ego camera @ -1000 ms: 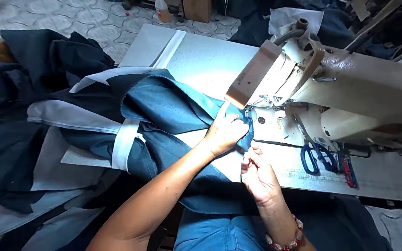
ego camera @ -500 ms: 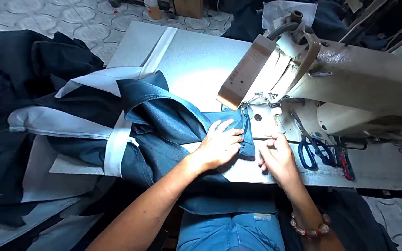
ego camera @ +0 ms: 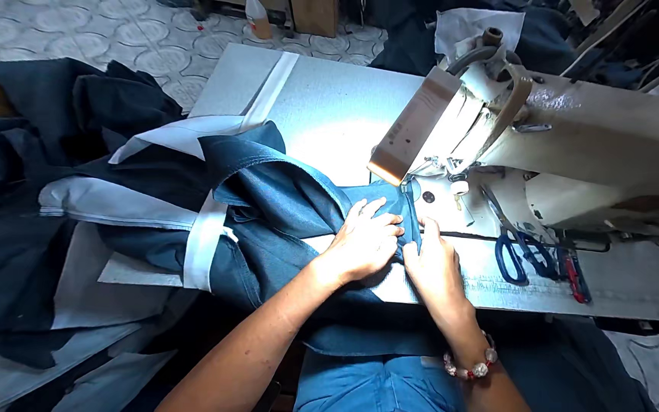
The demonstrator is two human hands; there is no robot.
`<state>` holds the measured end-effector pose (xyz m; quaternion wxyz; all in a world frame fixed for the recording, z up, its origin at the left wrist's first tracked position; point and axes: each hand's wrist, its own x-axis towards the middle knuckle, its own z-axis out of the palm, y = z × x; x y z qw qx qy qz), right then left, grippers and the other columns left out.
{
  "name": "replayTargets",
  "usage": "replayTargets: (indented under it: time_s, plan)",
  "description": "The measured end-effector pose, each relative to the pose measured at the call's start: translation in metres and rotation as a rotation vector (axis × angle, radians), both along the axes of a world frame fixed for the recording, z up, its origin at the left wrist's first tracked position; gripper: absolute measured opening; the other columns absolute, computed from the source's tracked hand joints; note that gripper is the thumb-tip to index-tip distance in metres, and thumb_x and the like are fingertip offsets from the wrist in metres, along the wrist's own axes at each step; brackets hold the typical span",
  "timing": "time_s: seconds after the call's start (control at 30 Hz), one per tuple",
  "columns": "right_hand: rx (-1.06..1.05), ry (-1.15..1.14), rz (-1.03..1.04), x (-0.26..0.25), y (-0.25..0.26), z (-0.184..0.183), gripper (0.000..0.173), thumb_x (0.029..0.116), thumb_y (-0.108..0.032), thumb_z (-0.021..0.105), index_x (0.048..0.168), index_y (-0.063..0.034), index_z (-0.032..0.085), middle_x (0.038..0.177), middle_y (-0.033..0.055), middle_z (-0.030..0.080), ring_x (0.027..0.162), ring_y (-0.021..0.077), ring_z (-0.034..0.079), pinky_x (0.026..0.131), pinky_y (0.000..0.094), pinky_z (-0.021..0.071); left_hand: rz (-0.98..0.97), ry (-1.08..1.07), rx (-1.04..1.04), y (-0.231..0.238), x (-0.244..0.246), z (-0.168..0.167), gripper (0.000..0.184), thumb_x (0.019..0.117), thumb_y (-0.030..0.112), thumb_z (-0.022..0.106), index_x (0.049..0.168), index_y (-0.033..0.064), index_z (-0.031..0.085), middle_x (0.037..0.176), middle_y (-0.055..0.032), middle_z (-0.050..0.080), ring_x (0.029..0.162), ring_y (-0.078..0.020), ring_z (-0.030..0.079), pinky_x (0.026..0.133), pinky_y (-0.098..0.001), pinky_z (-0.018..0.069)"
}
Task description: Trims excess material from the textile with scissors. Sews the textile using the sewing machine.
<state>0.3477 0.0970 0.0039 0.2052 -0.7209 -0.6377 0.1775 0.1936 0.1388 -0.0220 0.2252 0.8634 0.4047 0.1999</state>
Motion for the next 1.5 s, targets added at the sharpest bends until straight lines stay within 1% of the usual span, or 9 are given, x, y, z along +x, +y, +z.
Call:
replayTargets:
  time_s: [0.13, 0.27, 0.37, 0.43, 0.53, 0.7, 0.97, 1.3, 1.5]
  plan:
    - [0.136, -0.21, 0.001, -0.005, -0.01, -0.003, 0.036, 0.0954, -0.005, 0.057, 0.128, 0.0051, 0.066, 0.088, 0.0263, 0.072, 0.08, 0.0459, 0.072, 0.068, 0.0573, 0.0548, 0.022, 0.046, 0.047, -0.003, 0.005, 0.002, 0.045, 0.0998, 0.023, 0.036, 0.112, 0.0091, 0.077, 0.133, -0.0077, 0.068, 0.144, -0.038, 0.044, 0.116, -0.0643, 0.0252]
    - [0.302, -0.208, 0.058, 0.002, -0.008, -0.012, 0.028, 0.091, -0.002, 0.059, 0.114, 0.0059, 0.074, 0.089, 0.0238, 0.072, 0.071, 0.0391, 0.072, 0.059, 0.0493, 0.0559, 0.033, 0.046, 0.08, -0.004, 0.006, 0.002, 0.043, 0.0993, 0.023, 0.038, 0.111, 0.0101, 0.077, 0.132, -0.0083, 0.069, 0.142, -0.0394, 0.046, 0.115, -0.0667, 0.0261]
    - [0.21, -0.199, 0.067, -0.005, -0.009, -0.008, 0.027, 0.0933, -0.002, 0.058, 0.114, 0.0057, 0.073, 0.095, 0.0232, 0.074, 0.077, 0.0392, 0.073, 0.064, 0.0508, 0.0577, 0.039, 0.016, 0.085, -0.005, 0.008, -0.003, 0.043, 0.0987, 0.026, 0.038, 0.109, 0.012, 0.077, 0.134, -0.0073, 0.068, 0.144, -0.0422, 0.043, 0.113, -0.0732, 0.0215]
    - [0.087, -0.221, 0.083, -0.009, -0.01, -0.004, 0.03, 0.0969, -0.004, 0.057, 0.122, 0.0056, 0.07, 0.105, 0.024, 0.073, 0.088, 0.0412, 0.073, 0.073, 0.0533, 0.0572, 0.017, 0.007, 0.058, -0.005, 0.005, -0.005, 0.045, 0.1004, 0.028, 0.037, 0.119, 0.0156, 0.077, 0.14, -0.0079, 0.064, 0.147, -0.0451, 0.037, 0.113, -0.0775, 0.0151]
    - [0.077, -0.243, 0.114, -0.007, -0.006, -0.007, 0.029, 0.0955, -0.004, 0.058, 0.119, 0.0059, 0.071, 0.102, 0.0235, 0.074, 0.087, 0.0408, 0.074, 0.07, 0.0524, 0.0571, 0.012, 0.019, 0.051, -0.005, 0.002, -0.005, 0.046, 0.1004, 0.028, 0.036, 0.123, 0.0196, 0.076, 0.144, -0.0081, 0.062, 0.148, -0.0474, 0.035, 0.111, -0.0804, 0.0114]
    - [0.142, -0.253, 0.124, -0.006, -0.005, -0.006, 0.028, 0.0935, -0.003, 0.059, 0.115, 0.0063, 0.073, 0.099, 0.0228, 0.075, 0.082, 0.0388, 0.074, 0.065, 0.0514, 0.0576, 0.028, 0.035, -0.027, -0.01, 0.005, 0.002, 0.048, 0.1011, 0.029, 0.035, 0.124, 0.0162, 0.075, 0.148, -0.0083, 0.059, 0.152, -0.0466, 0.027, 0.112, -0.0812, 0.0015]
    - [0.145, -0.209, 0.164, -0.004, -0.002, -0.008, 0.026, 0.0934, -0.003, 0.058, 0.113, 0.0068, 0.073, 0.099, 0.023, 0.074, 0.084, 0.0407, 0.074, 0.068, 0.0546, 0.0568, 0.047, -0.021, 0.028, -0.006, 0.002, -0.005, 0.045, 0.0992, 0.027, 0.037, 0.114, 0.0157, 0.078, 0.142, -0.0094, 0.063, 0.148, -0.0494, 0.034, 0.111, -0.0819, 0.0066]
    - [0.099, -0.236, 0.182, -0.004, 0.016, -0.006, 0.024, 0.0953, -0.005, 0.058, 0.109, 0.005, 0.074, 0.096, 0.0223, 0.074, 0.085, 0.0401, 0.073, 0.07, 0.0544, 0.0562, 0.053, 0.014, 0.01, 0.01, 0.003, -0.005, 0.043, 0.0996, 0.027, 0.039, 0.11, 0.0153, 0.079, 0.144, -0.0087, 0.061, 0.15, -0.049, 0.03, 0.112, -0.0808, 0.0053]
    - [-0.147, -0.255, 0.146, -0.01, 0.033, 0.009, 0.031, 0.1036, -0.01, 0.05, 0.124, 0.0026, 0.069, 0.113, 0.023, 0.071, 0.103, 0.0408, 0.07, 0.085, 0.0558, 0.053, 0.075, 0.032, -0.003, 0.023, 0.005, -0.002, 0.043, 0.0996, 0.027, 0.039, 0.114, 0.0142, 0.078, 0.146, -0.0074, 0.06, 0.151, -0.049, 0.026, 0.112, -0.0809, 0.003]
